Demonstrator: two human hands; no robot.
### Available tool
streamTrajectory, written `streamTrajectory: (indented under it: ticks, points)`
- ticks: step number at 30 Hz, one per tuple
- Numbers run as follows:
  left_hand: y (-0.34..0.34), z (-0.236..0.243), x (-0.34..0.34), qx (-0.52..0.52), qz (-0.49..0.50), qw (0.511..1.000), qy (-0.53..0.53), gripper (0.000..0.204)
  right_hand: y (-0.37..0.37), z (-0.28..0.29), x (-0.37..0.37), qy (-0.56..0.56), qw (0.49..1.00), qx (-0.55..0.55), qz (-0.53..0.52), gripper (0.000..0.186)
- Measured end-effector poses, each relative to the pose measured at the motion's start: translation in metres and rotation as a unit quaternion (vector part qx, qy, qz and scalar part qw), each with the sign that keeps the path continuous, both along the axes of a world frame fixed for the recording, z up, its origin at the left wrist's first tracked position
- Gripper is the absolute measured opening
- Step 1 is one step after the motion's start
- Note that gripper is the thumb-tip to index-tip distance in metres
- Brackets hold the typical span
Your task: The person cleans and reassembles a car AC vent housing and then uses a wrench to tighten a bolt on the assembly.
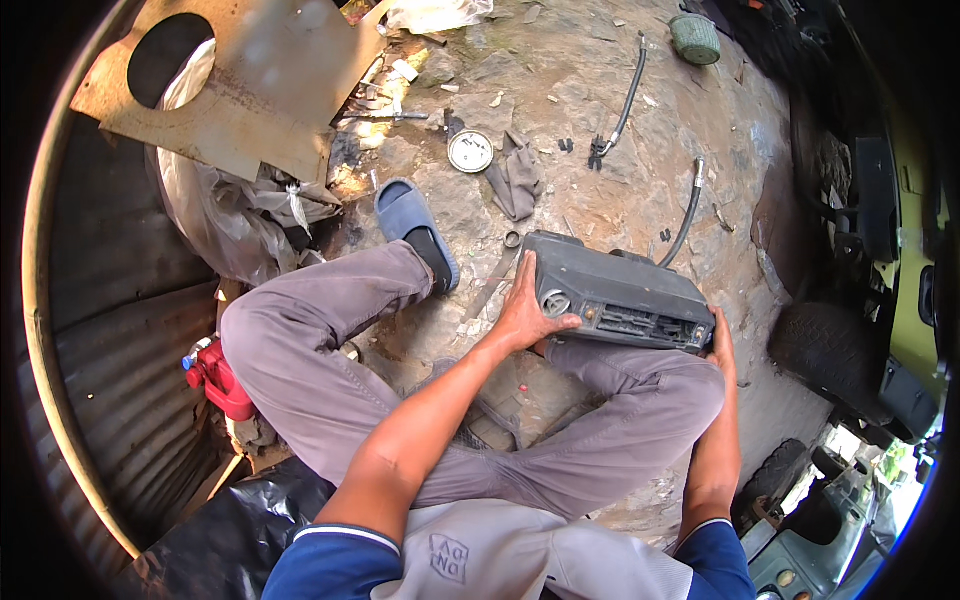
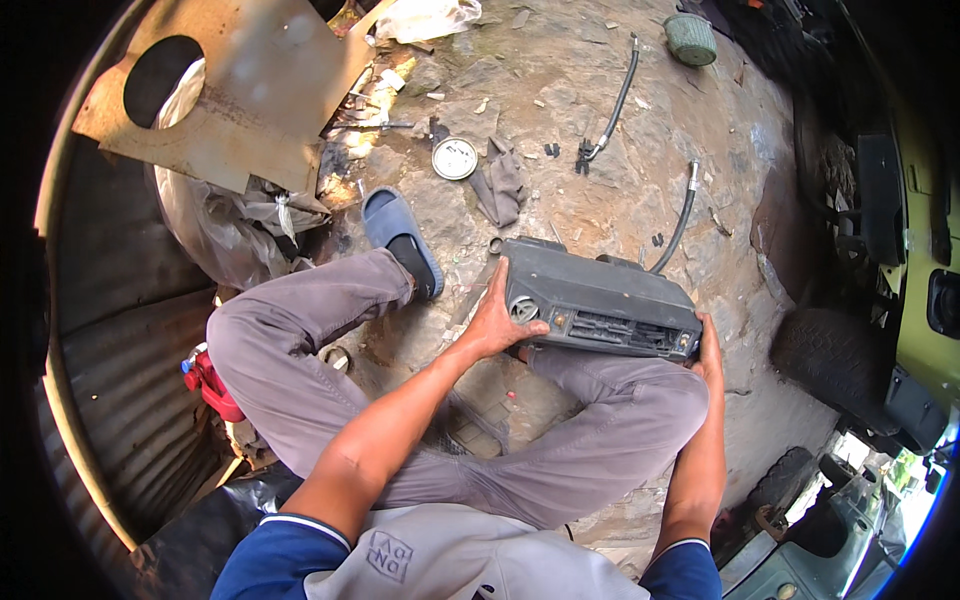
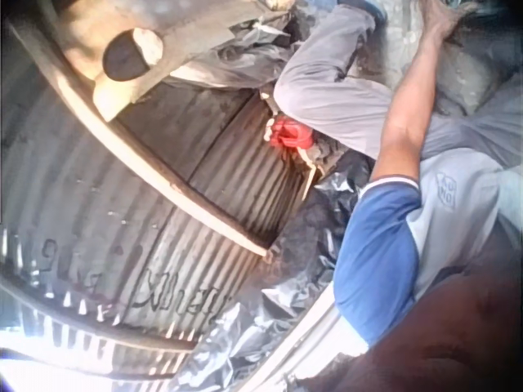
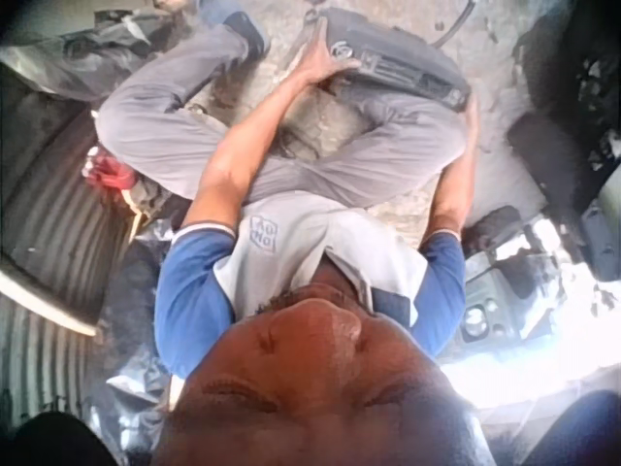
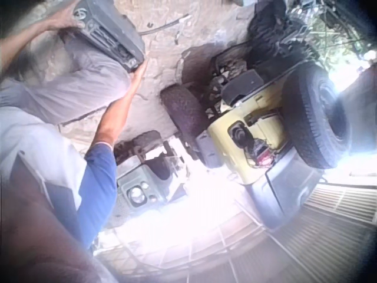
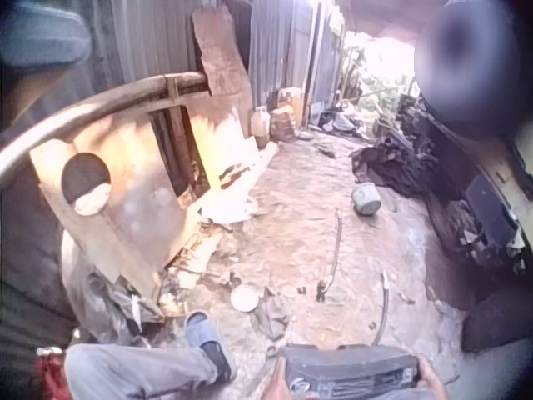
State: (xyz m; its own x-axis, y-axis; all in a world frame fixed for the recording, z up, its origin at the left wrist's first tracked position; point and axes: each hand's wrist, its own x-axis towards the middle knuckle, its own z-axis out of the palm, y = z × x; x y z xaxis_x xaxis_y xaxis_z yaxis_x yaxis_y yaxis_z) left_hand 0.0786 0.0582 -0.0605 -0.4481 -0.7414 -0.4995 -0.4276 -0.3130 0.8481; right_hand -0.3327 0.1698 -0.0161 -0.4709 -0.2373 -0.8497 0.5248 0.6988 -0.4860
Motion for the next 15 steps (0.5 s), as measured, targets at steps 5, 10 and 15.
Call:
streamTrajectory:
  ticks: [5, 10, 15]
  points:
    - [-0.031, -0.017, 0.013, -0.006, -0.059, 0.997, 0.057, 0.151, -0.030, 0.006, -0.007, 0.024, 0.993, 0.071, 0.085, 0.055]
    - [-0.071, 0.022, 0.055, 0.024, -0.083, 0.996, 0.011, 0.135, -0.037, -0.012, -0.023, 0.006, 0.995, 0.065, 0.079, 0.049]
    - [-0.050, 0.018, 0.067, -0.149, -0.154, 0.977, -0.018, 0.136, -0.030, -0.027, -0.048, -0.004, 0.999, -0.020, 0.036, 0.044]
